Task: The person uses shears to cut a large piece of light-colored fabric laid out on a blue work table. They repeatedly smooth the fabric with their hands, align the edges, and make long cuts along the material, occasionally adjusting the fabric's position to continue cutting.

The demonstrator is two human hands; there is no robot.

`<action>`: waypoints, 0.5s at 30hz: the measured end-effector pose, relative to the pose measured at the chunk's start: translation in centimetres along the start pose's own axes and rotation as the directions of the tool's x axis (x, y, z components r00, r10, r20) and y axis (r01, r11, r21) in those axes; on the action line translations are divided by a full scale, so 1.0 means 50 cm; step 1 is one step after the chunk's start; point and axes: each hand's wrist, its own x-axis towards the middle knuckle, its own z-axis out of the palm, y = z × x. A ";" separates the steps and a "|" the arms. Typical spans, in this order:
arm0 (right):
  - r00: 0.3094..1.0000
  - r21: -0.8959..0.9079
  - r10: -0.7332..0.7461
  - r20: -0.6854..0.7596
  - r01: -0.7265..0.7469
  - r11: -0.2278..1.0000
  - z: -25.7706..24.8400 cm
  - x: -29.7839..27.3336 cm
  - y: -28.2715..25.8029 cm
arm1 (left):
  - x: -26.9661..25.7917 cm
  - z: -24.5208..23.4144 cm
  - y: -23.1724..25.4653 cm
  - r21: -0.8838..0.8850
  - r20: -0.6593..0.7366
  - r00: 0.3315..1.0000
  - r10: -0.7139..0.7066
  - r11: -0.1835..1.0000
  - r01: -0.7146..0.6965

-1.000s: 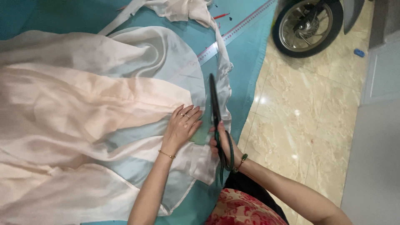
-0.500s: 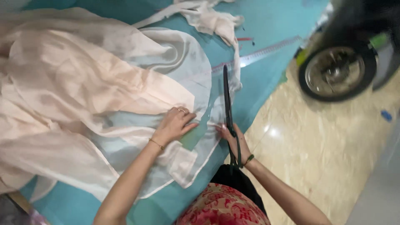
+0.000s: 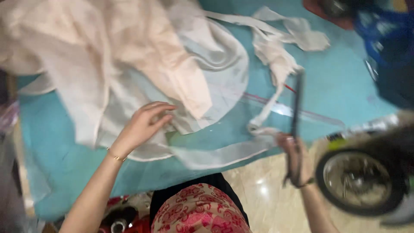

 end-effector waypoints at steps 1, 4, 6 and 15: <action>0.993 -0.113 -0.068 -0.097 0.057 0.992 -0.060 0.050 0.023 | -0.042 -0.007 -0.027 0.084 -0.208 0.975 0.075 0.995 -0.058; 0.937 -0.412 -0.297 -0.184 0.201 0.889 -0.185 0.188 0.029 | -0.157 -0.026 -0.093 0.141 -0.581 0.814 0.002 0.985 0.099; 0.876 -0.574 -0.453 -0.164 0.289 0.766 -0.199 0.241 0.000 | -0.216 -0.039 -0.120 0.064 -0.736 0.663 -0.135 0.962 0.267; 0.833 -0.679 -0.351 0.427 0.552 0.484 0.017 0.156 -0.047 | -0.180 -0.054 -0.149 0.150 -0.837 0.546 -0.042 0.941 0.303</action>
